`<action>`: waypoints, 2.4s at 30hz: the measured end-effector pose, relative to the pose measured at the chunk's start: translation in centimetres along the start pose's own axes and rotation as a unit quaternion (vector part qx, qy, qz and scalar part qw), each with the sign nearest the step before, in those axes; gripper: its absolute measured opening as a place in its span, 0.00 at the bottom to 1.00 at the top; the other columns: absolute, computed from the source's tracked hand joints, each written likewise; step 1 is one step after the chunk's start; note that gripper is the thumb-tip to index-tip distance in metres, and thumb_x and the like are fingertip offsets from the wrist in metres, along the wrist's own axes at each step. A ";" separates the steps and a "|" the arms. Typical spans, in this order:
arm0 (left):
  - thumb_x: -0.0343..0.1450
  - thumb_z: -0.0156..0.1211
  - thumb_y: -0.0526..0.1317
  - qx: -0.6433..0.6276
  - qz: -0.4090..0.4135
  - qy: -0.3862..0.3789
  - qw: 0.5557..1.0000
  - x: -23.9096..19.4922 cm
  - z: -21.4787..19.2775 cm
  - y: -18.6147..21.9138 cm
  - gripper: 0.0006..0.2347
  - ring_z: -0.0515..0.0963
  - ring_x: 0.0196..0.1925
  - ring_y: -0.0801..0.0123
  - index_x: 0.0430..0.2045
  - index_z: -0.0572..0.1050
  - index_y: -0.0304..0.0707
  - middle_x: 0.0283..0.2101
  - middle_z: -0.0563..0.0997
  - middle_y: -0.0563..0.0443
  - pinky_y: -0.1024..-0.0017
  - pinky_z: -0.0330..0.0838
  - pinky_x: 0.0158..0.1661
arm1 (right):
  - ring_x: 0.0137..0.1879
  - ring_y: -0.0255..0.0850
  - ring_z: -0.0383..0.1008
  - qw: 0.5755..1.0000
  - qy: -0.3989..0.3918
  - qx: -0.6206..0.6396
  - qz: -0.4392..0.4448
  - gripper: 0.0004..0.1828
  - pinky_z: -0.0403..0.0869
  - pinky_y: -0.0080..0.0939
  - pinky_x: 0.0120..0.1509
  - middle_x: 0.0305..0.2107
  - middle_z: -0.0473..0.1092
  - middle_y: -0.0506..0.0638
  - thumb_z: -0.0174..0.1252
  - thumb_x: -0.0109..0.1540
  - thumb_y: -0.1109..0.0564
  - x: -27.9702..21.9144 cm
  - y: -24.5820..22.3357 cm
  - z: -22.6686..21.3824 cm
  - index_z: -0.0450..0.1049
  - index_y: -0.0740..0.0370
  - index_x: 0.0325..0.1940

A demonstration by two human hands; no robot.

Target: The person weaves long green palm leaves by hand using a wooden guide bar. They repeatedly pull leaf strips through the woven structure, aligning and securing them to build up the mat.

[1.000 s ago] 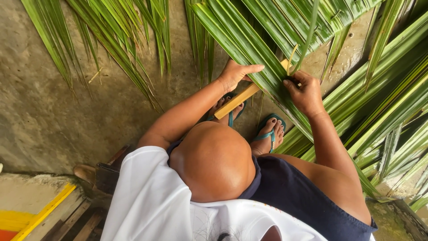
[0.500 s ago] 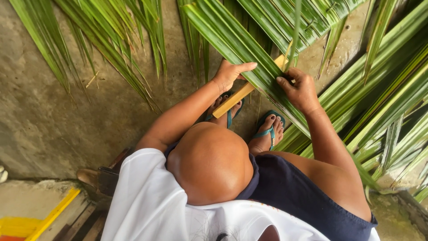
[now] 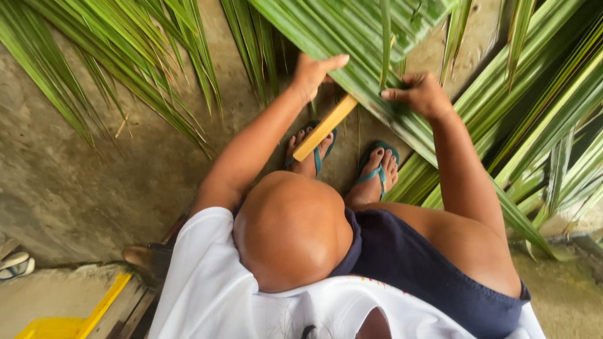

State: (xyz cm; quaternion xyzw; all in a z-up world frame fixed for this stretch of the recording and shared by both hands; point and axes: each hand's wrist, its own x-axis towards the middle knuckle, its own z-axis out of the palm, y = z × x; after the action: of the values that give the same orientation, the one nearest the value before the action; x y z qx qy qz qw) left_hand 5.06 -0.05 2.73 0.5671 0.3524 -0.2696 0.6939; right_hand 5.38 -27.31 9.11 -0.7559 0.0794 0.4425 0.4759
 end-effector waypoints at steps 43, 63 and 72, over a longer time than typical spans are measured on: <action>0.50 0.78 0.47 -0.006 -0.034 -0.002 0.999 0.8 8.0 0.8 0.14 0.78 0.26 0.66 0.16 0.85 0.36 0.20 0.80 0.54 0.71 0.72 0.39 | 0.26 0.29 0.56 0.993 0.006 0.113 -0.034 0.26 0.67 0.46 0.67 0.19 0.62 0.32 0.71 0.59 0.61 2.8 -1.0 -4.9 0.63 0.44 0.16; 0.54 0.80 0.46 -0.029 0.006 -0.029 0.999 2.1 7.3 -1.2 0.11 0.75 0.26 0.77 0.10 0.83 0.41 0.15 0.73 0.63 0.68 0.71 0.50 | 0.24 0.30 0.42 0.997 -0.018 0.060 -0.051 0.33 0.48 0.32 0.32 0.14 0.48 0.34 0.73 0.58 0.56 2.8 -1.1 -5.0 0.53 0.47 0.13; 0.55 0.79 0.44 -0.008 -0.027 -0.087 0.996 2.6 6.5 -1.2 0.17 0.78 0.62 0.64 0.33 0.86 0.35 0.47 0.87 0.41 0.66 0.61 0.69 | 0.23 0.32 0.45 0.997 -0.027 0.002 -0.066 0.32 0.52 0.35 0.32 0.15 0.50 0.37 0.72 0.60 0.54 3.3 -0.3 -5.4 0.52 0.50 0.16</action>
State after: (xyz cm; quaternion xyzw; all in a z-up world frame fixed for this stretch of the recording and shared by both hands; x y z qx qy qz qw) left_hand 6.90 -6.59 0.62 0.5263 0.3077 -0.3342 0.7188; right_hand 10.77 -30.45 7.68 -0.7465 0.0172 0.4303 0.5072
